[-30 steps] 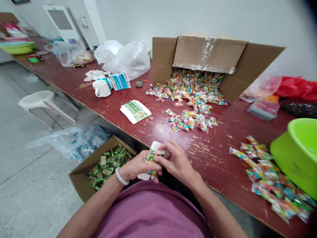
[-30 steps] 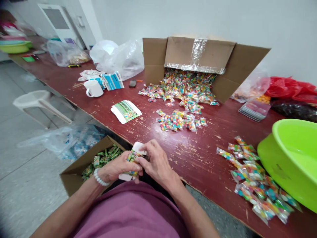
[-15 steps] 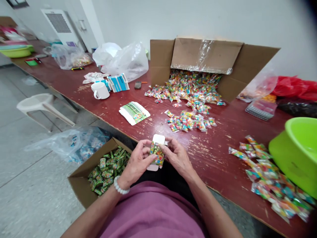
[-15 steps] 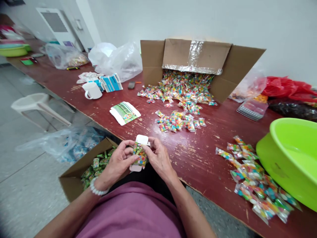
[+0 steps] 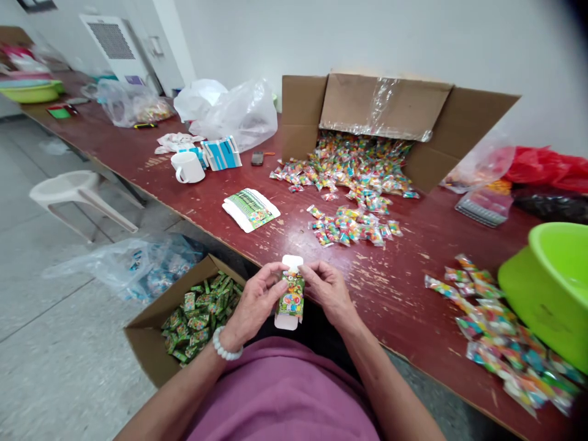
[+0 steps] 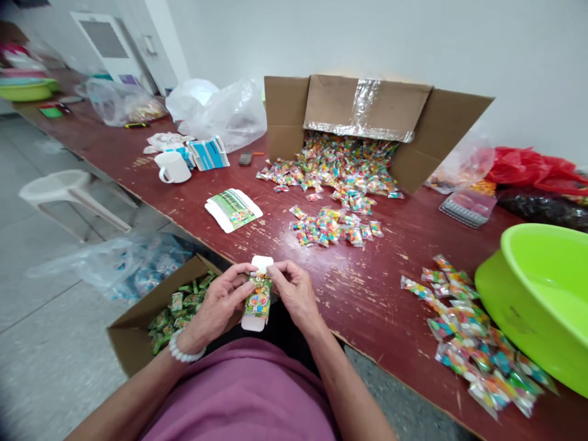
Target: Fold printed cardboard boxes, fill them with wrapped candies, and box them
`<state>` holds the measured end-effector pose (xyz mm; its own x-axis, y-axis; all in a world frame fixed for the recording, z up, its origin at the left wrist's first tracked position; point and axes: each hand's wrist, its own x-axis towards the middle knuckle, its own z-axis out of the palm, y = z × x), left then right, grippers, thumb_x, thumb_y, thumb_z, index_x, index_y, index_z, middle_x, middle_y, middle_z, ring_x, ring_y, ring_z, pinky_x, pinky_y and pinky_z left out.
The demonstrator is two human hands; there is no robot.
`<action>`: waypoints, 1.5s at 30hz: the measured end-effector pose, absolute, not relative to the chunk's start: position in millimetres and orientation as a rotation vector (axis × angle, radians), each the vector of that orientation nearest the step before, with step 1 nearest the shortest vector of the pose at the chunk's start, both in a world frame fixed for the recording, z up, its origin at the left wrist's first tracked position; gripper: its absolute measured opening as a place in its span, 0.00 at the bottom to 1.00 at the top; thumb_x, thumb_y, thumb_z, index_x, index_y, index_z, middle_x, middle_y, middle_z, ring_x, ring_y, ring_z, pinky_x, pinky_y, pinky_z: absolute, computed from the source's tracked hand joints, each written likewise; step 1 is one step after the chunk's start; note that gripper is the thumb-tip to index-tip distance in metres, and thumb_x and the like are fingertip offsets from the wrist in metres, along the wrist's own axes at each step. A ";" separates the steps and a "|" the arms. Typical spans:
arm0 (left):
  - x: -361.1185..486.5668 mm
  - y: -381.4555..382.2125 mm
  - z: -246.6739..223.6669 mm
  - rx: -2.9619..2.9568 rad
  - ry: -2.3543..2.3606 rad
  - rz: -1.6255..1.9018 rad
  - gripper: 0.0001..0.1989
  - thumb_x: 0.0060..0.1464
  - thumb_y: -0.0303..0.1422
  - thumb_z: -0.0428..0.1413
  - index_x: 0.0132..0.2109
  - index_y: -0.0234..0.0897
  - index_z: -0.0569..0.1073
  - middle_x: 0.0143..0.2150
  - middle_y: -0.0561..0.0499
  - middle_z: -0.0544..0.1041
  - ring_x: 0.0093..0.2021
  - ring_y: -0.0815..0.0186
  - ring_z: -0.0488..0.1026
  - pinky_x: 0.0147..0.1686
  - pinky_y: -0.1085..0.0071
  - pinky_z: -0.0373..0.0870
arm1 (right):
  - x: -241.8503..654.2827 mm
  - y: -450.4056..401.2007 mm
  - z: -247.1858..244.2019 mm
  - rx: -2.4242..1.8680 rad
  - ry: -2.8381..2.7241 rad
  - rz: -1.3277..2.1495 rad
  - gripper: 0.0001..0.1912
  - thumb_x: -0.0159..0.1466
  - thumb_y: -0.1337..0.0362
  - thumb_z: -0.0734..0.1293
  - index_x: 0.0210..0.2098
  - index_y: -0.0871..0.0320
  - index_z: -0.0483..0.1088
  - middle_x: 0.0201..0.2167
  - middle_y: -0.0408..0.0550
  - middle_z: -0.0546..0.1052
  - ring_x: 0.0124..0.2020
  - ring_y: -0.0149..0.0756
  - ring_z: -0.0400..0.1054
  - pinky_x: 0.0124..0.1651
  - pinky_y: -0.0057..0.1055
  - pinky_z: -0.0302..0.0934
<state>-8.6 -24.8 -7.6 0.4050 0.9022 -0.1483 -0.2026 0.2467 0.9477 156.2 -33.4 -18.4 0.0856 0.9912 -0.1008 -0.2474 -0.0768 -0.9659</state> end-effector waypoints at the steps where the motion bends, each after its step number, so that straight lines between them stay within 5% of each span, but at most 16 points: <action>1: -8.9 -24.7 -7.8 1.048 0.836 0.886 0.15 0.58 0.37 0.60 0.51 0.40 0.71 0.40 0.51 0.78 0.36 0.67 0.75 0.37 0.72 0.71 | 158.4 -31.3 -17.5 -1.121 -0.893 1.352 0.17 0.56 0.51 0.75 0.29 0.58 0.72 0.25 0.41 0.74 0.25 0.29 0.65 0.30 0.27 0.61; 6: -10.5 -24.4 -10.2 1.105 0.838 0.894 0.12 0.58 0.36 0.61 0.47 0.38 0.73 0.42 0.50 0.78 0.38 0.67 0.74 0.37 0.73 0.70 | 164.7 -29.3 -18.2 -1.055 -1.032 1.347 0.17 0.56 0.54 0.76 0.42 0.54 0.75 0.30 0.42 0.77 0.30 0.32 0.68 0.33 0.27 0.62; 11: -12.6 -25.0 -3.7 0.927 0.809 0.924 0.23 0.53 0.35 0.65 0.53 0.45 0.65 0.37 0.56 0.76 0.34 0.69 0.75 0.36 0.72 0.72 | 164.1 -38.3 -18.4 -1.188 -1.279 1.067 0.09 0.64 0.57 0.70 0.35 0.56 0.77 0.33 0.48 0.78 0.34 0.36 0.70 0.35 0.30 0.63; 17: -9.3 -27.0 -2.7 0.648 0.767 0.516 0.25 0.60 0.54 0.51 0.51 0.38 0.70 0.31 0.49 0.77 0.21 0.64 0.75 0.22 0.68 0.72 | 162.9 -41.2 -8.7 -1.178 -1.530 0.807 0.08 0.67 0.60 0.67 0.38 0.54 0.77 0.33 0.47 0.78 0.35 0.37 0.72 0.39 0.33 0.65; 22: -1.5 -28.4 -7.2 0.718 0.913 0.586 0.30 0.60 0.58 0.47 0.48 0.34 0.74 0.27 0.49 0.77 0.17 0.68 0.71 0.18 0.74 0.67 | 161.0 -42.1 -3.2 -1.181 -1.382 1.045 0.11 0.65 0.56 0.68 0.32 0.56 0.74 0.36 0.47 0.80 0.32 0.36 0.74 0.36 0.32 0.67; 33: -1.5 -29.6 -6.0 1.069 0.976 0.623 0.38 0.60 0.61 0.42 0.32 0.30 0.77 0.22 0.47 0.74 0.17 0.69 0.69 0.19 0.74 0.64 | 160.7 -29.2 -4.1 -1.225 -1.141 1.291 0.11 0.57 0.57 0.73 0.28 0.59 0.74 0.22 0.43 0.77 0.22 0.30 0.68 0.25 0.25 0.61; 37: -3.2 -29.0 -5.0 1.056 1.005 0.644 0.36 0.58 0.61 0.45 0.42 0.30 0.79 0.22 0.48 0.75 0.16 0.68 0.69 0.17 0.74 0.63 | 160.8 -32.8 -5.1 -1.188 -1.178 1.286 0.12 0.59 0.55 0.73 0.30 0.58 0.74 0.25 0.44 0.78 0.23 0.31 0.70 0.27 0.27 0.63; 42: -3.7 -31.6 -14.5 0.997 0.947 0.676 0.36 0.58 0.60 0.47 0.53 0.33 0.76 0.24 0.50 0.75 0.17 0.69 0.69 0.17 0.75 0.62 | 159.8 -48.9 -1.2 -1.069 -1.444 1.109 0.10 0.66 0.56 0.67 0.34 0.54 0.74 0.44 0.49 0.80 0.40 0.38 0.75 0.42 0.36 0.69; 45: -0.3 -32.7 -19.6 0.924 0.945 0.681 0.35 0.59 0.59 0.47 0.58 0.35 0.72 0.25 0.51 0.75 0.17 0.69 0.69 0.16 0.75 0.63 | 155.6 -54.0 -4.2 -1.109 -1.594 0.889 0.06 0.68 0.61 0.65 0.37 0.53 0.74 0.46 0.50 0.78 0.45 0.39 0.73 0.48 0.37 0.67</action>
<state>-0.3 -32.7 -19.6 0.4379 0.8182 -0.3726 -0.0947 0.4541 0.8859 155.6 -54.0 -4.2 -0.1212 0.9467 0.2985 0.2429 0.3199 -0.9158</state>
